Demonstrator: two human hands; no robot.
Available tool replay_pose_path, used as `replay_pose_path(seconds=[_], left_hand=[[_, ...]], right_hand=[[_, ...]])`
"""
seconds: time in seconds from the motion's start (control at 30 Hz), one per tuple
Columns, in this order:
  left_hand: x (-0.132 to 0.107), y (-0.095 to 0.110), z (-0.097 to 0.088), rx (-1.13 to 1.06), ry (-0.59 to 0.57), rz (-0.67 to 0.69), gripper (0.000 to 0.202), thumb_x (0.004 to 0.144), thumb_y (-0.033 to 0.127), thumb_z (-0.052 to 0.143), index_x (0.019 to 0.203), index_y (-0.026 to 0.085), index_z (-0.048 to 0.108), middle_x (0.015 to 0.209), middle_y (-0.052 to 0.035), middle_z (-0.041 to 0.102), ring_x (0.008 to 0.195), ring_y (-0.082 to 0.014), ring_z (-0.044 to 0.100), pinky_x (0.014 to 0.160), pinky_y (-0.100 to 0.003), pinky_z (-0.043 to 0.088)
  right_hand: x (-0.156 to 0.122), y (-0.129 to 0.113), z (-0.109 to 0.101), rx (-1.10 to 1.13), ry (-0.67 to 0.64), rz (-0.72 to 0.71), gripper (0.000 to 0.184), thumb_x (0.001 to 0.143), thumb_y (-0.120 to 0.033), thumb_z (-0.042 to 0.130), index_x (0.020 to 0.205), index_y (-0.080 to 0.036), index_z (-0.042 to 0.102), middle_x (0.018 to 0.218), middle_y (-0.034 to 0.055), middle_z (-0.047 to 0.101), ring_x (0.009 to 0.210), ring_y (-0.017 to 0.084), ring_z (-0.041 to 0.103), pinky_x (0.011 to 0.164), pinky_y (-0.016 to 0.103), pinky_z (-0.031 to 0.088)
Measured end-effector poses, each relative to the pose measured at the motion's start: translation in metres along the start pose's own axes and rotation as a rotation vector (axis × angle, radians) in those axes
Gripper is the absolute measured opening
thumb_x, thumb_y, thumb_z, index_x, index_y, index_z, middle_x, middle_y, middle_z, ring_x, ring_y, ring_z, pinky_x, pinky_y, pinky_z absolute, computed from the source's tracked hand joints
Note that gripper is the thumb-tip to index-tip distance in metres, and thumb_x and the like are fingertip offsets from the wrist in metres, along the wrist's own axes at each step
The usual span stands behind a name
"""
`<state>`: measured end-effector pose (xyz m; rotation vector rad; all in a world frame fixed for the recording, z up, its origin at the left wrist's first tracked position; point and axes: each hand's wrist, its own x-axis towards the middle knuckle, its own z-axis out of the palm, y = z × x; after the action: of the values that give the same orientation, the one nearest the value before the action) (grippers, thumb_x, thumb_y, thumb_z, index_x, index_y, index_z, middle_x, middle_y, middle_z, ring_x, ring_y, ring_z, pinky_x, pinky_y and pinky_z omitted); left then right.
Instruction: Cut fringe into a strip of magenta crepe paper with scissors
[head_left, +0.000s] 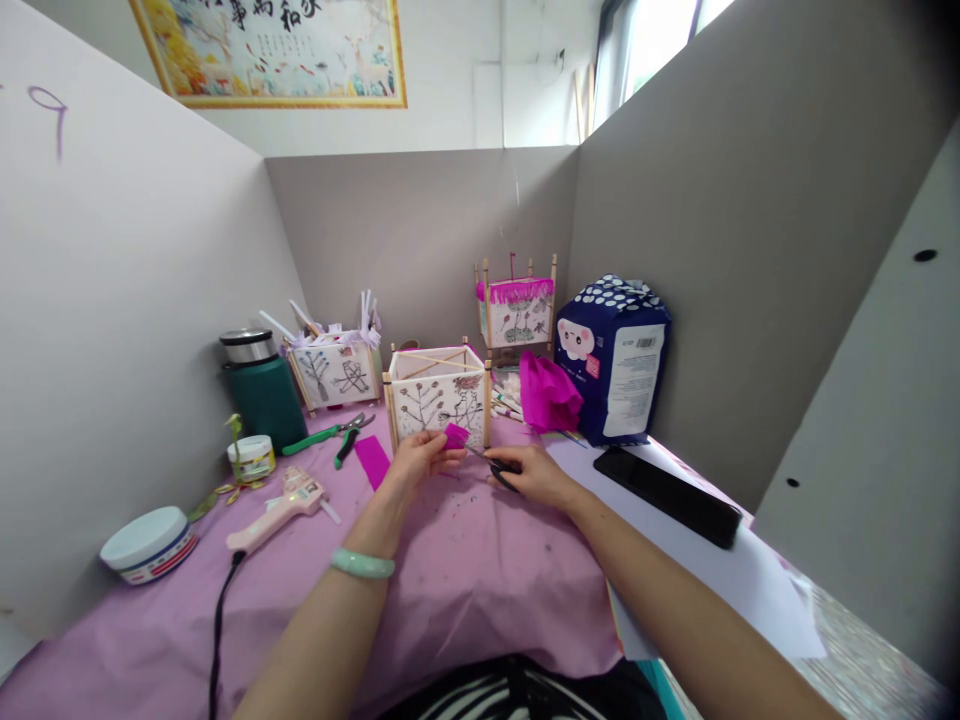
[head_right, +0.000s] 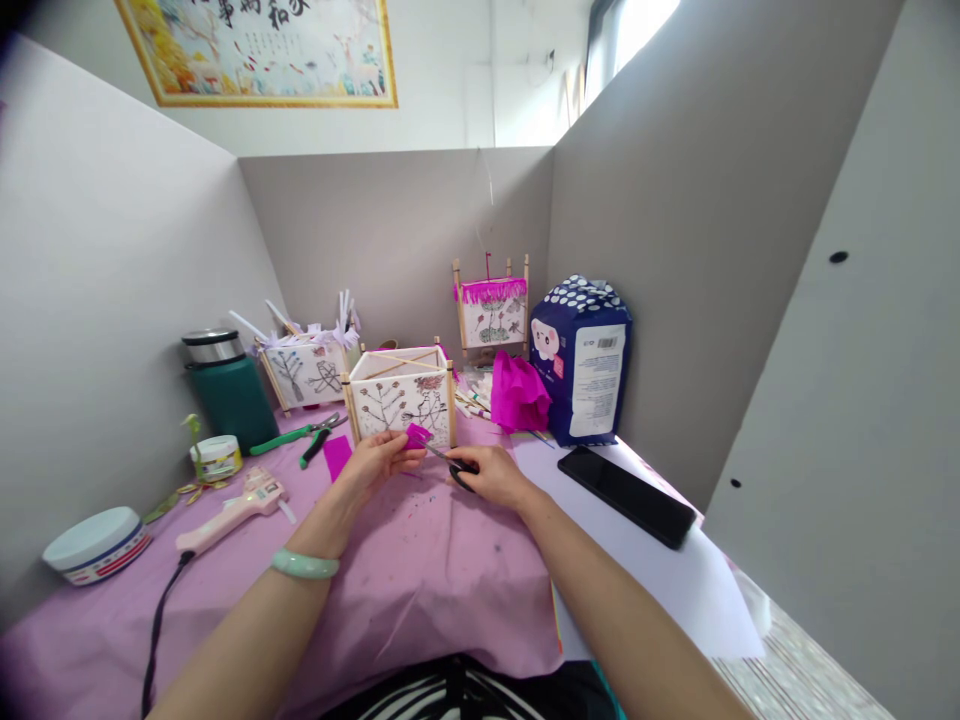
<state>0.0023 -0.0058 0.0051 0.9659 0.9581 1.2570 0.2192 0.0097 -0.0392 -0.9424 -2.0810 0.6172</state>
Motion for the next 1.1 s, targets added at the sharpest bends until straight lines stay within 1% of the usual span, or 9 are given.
replay_pose_path(seconds=[0.3,0.4,0.5,0.6,0.77,0.97,1.1], left_hand=[[0.0,0.0001,-0.0001,0.013,0.0,-0.001,0.009,0.086,0.009,0.054,0.078,0.011,0.055,0.07,-0.0143,0.071,0.062,-0.0177,0.07,0.059,-0.025,0.057],[0.0005,-0.0004,-0.001,0.001,-0.002,0.008,0.007,0.085,0.01,0.056,0.078,0.011,0.055,0.07,-0.0138,0.071,0.064,-0.0186,0.071,0.06,-0.025,0.057],[0.0021,0.0,-0.002,-0.017,0.022,0.022,0.007,0.084,0.009,0.057,0.078,0.011,0.055,0.068,-0.0116,0.07,0.065,-0.0192,0.071,0.058,-0.025,0.057],[0.0044,0.0004,-0.0034,-0.05,0.069,0.05,0.007,0.085,0.008,0.056,0.08,0.012,0.053,0.067,-0.0089,0.069,0.064,-0.0187,0.071,0.056,-0.024,0.057],[0.0071,-0.0008,-0.006,-0.091,0.105,0.084,0.007,0.085,0.007,0.055,0.083,0.013,0.051,0.066,-0.0053,0.068,0.065,-0.0198,0.072,0.055,-0.026,0.058],[0.0069,-0.0017,-0.006,-0.083,0.084,0.07,0.008,0.086,0.008,0.055,0.082,0.013,0.051,0.064,-0.0055,0.067,0.064,-0.0195,0.071,0.055,-0.025,0.057],[0.0069,-0.0022,-0.0056,-0.065,0.062,0.049,0.005,0.086,0.009,0.055,0.083,0.012,0.053,0.065,-0.0074,0.068,0.063,-0.0192,0.071,0.055,-0.025,0.057]], right_hand=[[0.001,0.0035,0.0008,0.023,-0.006,-0.005,0.039,0.076,-0.026,0.065,0.114,-0.02,0.068,0.101,0.0048,0.073,0.086,0.02,0.068,0.075,0.028,0.051],[0.0014,0.0053,0.0008,0.011,-0.006,-0.008,0.038,0.077,-0.025,0.064,0.115,-0.021,0.068,0.102,0.0047,0.073,0.086,0.02,0.067,0.076,0.028,0.051],[0.0015,0.005,0.0007,0.004,-0.001,-0.001,0.038,0.076,-0.026,0.065,0.114,-0.02,0.069,0.1,0.0046,0.073,0.083,0.02,0.067,0.074,0.028,0.051],[0.0012,0.0037,0.0001,0.009,0.0,0.013,0.038,0.076,-0.028,0.067,0.113,-0.019,0.069,0.095,0.0046,0.073,0.079,0.019,0.066,0.072,0.027,0.051],[0.0004,0.0029,-0.0013,-0.001,-0.013,0.004,0.042,0.074,-0.033,0.07,0.113,-0.019,0.069,0.09,0.004,0.073,0.077,0.018,0.065,0.071,0.026,0.05],[0.0001,0.0012,-0.002,-0.031,-0.017,0.006,0.042,0.074,-0.033,0.069,0.114,-0.021,0.068,0.093,0.0038,0.073,0.077,0.018,0.064,0.072,0.026,0.049],[0.0001,-0.0024,-0.002,-0.035,-0.033,-0.01,0.041,0.074,-0.033,0.069,0.114,-0.021,0.069,0.093,0.0037,0.073,0.076,0.017,0.064,0.07,0.025,0.048]])
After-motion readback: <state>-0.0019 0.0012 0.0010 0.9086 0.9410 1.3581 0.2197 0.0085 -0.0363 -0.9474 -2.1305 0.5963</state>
